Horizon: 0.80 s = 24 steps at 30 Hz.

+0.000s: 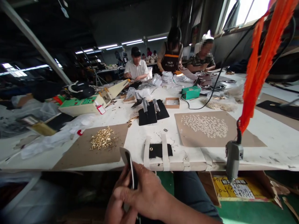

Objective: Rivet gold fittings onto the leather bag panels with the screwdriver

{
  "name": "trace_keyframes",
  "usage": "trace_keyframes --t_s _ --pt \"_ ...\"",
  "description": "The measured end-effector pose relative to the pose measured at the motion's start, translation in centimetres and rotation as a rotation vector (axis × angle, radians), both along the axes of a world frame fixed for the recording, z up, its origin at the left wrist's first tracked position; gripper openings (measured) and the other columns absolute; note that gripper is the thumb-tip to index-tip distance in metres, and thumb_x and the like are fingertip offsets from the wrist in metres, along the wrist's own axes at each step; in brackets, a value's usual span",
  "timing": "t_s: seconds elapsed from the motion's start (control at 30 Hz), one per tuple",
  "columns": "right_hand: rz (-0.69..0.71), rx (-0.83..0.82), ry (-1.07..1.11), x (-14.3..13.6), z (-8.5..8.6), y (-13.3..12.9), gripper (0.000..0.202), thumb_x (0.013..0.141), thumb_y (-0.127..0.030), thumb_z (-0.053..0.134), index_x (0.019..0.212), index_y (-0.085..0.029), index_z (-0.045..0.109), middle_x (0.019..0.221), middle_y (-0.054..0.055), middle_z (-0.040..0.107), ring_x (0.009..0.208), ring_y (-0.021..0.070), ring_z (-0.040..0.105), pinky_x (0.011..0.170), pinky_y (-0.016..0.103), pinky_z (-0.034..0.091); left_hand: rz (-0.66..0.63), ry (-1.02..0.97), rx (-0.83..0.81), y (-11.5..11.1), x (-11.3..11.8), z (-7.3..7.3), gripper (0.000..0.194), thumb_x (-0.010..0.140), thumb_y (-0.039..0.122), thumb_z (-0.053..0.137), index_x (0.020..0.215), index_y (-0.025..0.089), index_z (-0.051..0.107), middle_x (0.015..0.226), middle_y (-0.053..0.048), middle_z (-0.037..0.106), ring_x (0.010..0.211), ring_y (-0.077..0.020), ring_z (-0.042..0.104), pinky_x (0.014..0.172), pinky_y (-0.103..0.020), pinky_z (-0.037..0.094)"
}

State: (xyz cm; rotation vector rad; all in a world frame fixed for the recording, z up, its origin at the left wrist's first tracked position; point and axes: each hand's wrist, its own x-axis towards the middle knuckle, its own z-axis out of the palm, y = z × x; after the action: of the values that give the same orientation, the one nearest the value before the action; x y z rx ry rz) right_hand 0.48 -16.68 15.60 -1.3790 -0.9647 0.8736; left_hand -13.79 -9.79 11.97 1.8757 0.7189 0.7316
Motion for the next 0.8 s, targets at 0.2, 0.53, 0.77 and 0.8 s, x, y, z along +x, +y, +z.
trace_keyframes --t_s 0.2,0.53,0.77,0.8 --pt "-0.149 -0.124 0.666 3.0 -2.8 -0.1 0.04 0.089 -0.052 0.076 0.106 -0.016 0.075 0.094 0.011 0.08 0.088 0.0302 0.076 0.086 0.043 0.061 -0.014 0.046 -0.031 2.7 1.4 -0.3 0.051 0.092 0.048 0.071 0.14 0.033 0.067 0.167 -0.01 0.045 0.144 -0.0407 0.053 0.098 -0.046 0.061" --pt "-0.106 -0.337 0.327 7.2 -3.5 -0.8 0.034 0.09 -0.048 0.07 0.103 -0.017 0.075 0.097 0.01 0.081 0.092 0.0319 0.077 0.086 0.042 0.061 -0.042 -0.048 -0.618 6.7 8.1 -1.8 0.056 0.073 0.044 0.091 0.118 0.016 0.074 0.114 -0.013 0.082 0.109 -0.0356 0.076 0.096 -0.041 0.059" --pt "-0.242 -0.519 -0.503 7.0 -6.5 -0.9 0.021 0.094 -0.034 0.063 0.102 -0.025 0.079 0.096 0.01 0.081 0.093 0.0336 0.077 0.086 0.04 0.056 -0.017 0.274 -0.569 5.9 8.2 -4.2 0.033 0.075 0.043 0.083 0.087 0.014 0.077 0.08 -0.008 0.08 0.077 -0.0294 0.075 0.064 -0.031 0.052" --pt "-0.24 -0.515 -0.498 7.0 -6.5 -0.7 0.023 0.096 -0.034 0.06 0.104 -0.025 0.079 0.096 0.009 0.081 0.091 0.0324 0.077 0.084 0.038 0.056 -0.029 0.285 -0.57 6.3 8.4 -4.1 0.033 0.075 0.044 0.082 0.087 0.014 0.077 0.08 -0.008 0.08 0.077 -0.0285 0.074 0.064 -0.031 0.051"
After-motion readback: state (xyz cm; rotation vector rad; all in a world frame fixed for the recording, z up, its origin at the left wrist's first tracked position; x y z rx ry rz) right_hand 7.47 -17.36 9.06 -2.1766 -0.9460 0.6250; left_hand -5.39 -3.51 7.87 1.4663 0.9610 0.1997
